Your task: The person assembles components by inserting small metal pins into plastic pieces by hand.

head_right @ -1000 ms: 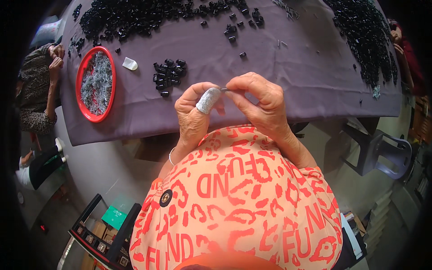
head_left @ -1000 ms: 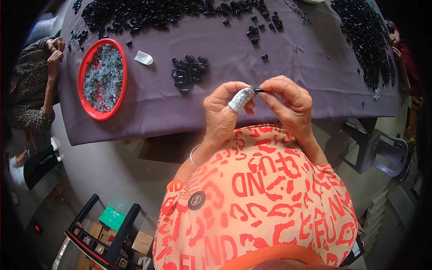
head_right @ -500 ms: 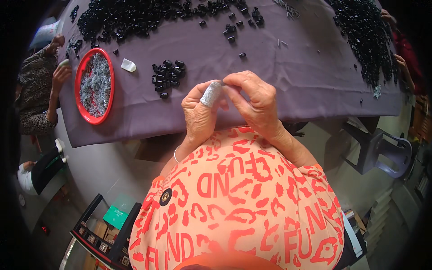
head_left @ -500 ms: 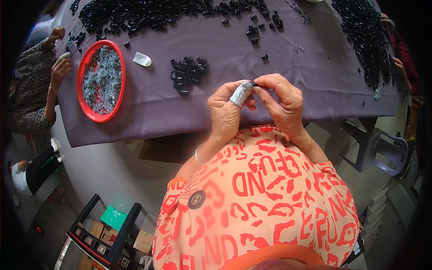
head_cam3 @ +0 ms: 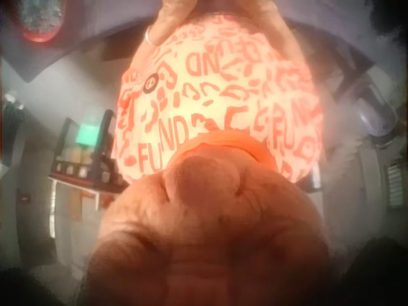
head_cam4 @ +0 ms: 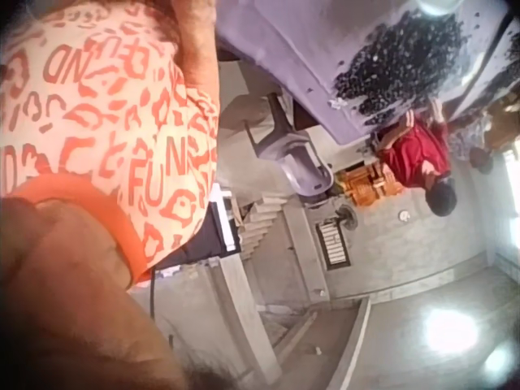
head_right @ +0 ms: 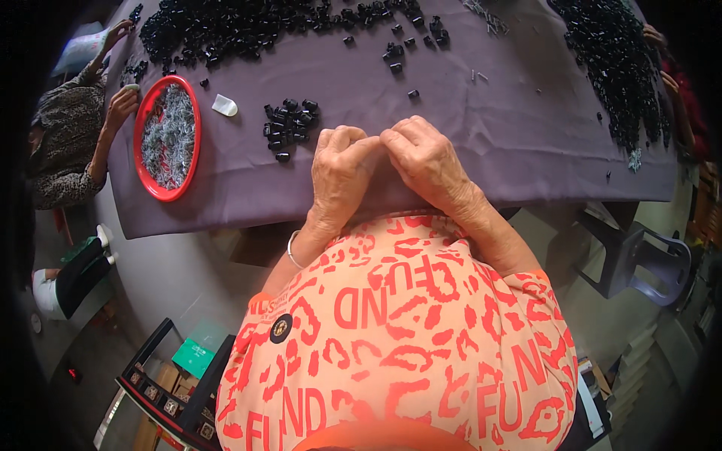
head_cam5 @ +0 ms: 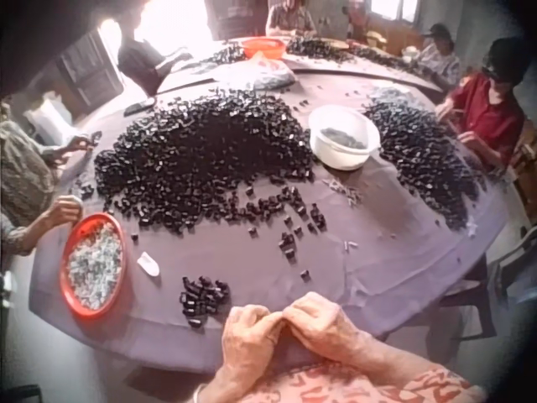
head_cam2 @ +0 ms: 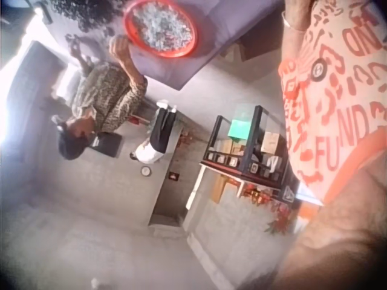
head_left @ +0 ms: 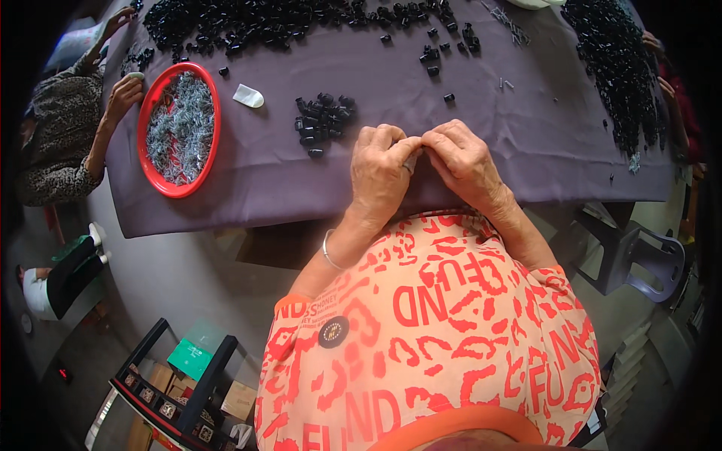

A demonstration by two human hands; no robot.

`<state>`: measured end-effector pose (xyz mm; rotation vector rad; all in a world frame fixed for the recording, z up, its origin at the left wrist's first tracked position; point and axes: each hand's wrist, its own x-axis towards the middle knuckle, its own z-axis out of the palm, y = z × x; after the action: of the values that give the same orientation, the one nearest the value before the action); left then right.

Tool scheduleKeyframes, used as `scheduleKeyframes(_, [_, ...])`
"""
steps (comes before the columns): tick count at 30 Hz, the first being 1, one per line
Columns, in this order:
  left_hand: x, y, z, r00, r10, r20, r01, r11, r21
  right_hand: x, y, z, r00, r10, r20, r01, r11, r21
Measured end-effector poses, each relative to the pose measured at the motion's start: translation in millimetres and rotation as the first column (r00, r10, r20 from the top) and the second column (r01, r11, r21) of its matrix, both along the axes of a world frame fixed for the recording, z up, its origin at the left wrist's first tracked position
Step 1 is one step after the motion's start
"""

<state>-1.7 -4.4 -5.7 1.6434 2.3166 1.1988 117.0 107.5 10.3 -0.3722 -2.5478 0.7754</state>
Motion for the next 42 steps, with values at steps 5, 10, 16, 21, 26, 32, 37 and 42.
scheduleKeyframes(5, [-13,-3,25,0.561,0.055,0.826,0.109,0.984,-0.140,-1,4,-1,0.999,0.027,-0.028,-0.026,0.999,0.019])
scheduleKeyframes(10, [-14,8,25,0.307,0.098,0.947,0.224,0.959,-0.171,-2,2,9,0.997,0.039,-0.064,-0.041,0.999,-0.026])
scheduleKeyframes(16, [-16,13,23,0.283,0.207,0.936,0.270,0.920,-0.285,4,5,4,0.993,0.105,-0.053,-0.108,0.993,-0.053])
scheduleKeyframes(21, [-20,13,19,0.294,0.170,0.941,0.318,0.911,-0.263,4,7,6,0.986,0.167,0.028,-0.165,0.985,-0.056])
scheduleKeyframes(26, [-23,14,21,0.212,0.151,0.966,0.319,0.923,-0.215,3,11,18,0.978,0.174,0.112,-0.158,0.977,-0.143])
scheduleKeyframes(32, [-22,1,-9,0.294,-0.044,0.955,0.254,0.967,-0.034,-35,-4,14,0.967,0.210,-0.143,-0.220,0.974,-0.059])
scheduleKeyframes(37, [-11,-5,-28,0.749,-0.150,0.646,0.205,0.979,-0.010,-39,-12,-10,0.970,0.220,-0.099,-0.230,0.968,-0.100])
scheduleKeyframes(42, [-14,1,-20,0.874,-0.163,0.458,0.179,0.984,0.010,-38,-9,-13,0.971,0.214,-0.104,-0.228,0.962,-0.151])
